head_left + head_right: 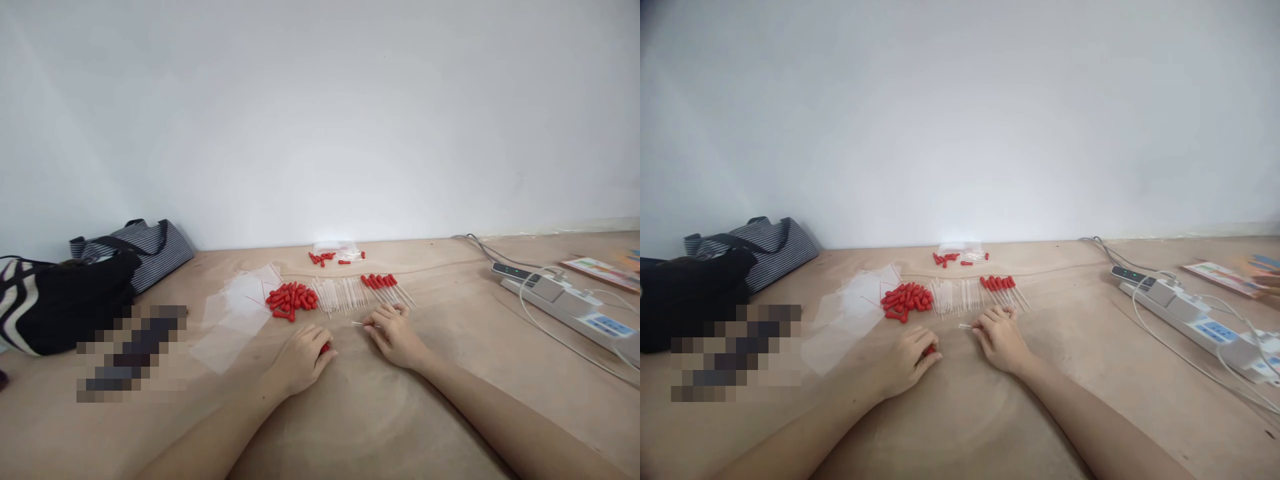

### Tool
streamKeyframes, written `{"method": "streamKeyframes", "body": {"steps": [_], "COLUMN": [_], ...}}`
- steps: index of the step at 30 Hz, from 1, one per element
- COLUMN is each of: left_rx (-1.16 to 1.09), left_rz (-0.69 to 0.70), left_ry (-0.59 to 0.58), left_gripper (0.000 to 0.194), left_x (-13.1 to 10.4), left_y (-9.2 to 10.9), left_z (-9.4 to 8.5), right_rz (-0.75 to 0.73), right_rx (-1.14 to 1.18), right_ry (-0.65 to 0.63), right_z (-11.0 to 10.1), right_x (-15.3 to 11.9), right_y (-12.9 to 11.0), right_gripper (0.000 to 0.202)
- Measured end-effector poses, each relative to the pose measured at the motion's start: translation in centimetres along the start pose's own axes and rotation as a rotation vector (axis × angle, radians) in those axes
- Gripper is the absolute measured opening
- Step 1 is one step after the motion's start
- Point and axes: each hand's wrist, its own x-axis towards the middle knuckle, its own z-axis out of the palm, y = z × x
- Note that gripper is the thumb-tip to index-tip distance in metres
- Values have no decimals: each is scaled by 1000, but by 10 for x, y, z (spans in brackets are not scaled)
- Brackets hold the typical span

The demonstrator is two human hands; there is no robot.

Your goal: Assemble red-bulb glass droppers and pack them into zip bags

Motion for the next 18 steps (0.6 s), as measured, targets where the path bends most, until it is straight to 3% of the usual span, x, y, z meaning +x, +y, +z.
{"method": "streamKeyframes", "body": {"steps": [2, 6, 10, 18], "left_rx": [-19, -39, -11, 30], "left_rz": [-28, -82, -28, -35], "left_ry": [32, 127, 143, 177], "left_gripper": [8, 28, 18, 18], "left_x": [-1, -1, 1, 2], "left_y": [-4, -7, -6, -3], "left_z": [2, 7, 9, 13], "right_rz": [2, -18, -61, -98], "right_rx": [28, 24, -12, -11], "right_ry": [5, 2, -20, -21], "right_z": [-1, 0, 3, 9], "right_x": [0, -2, -4, -3], "right_y": [-1, -7, -14, -15], "right_gripper": [16, 14, 13, 16]}}
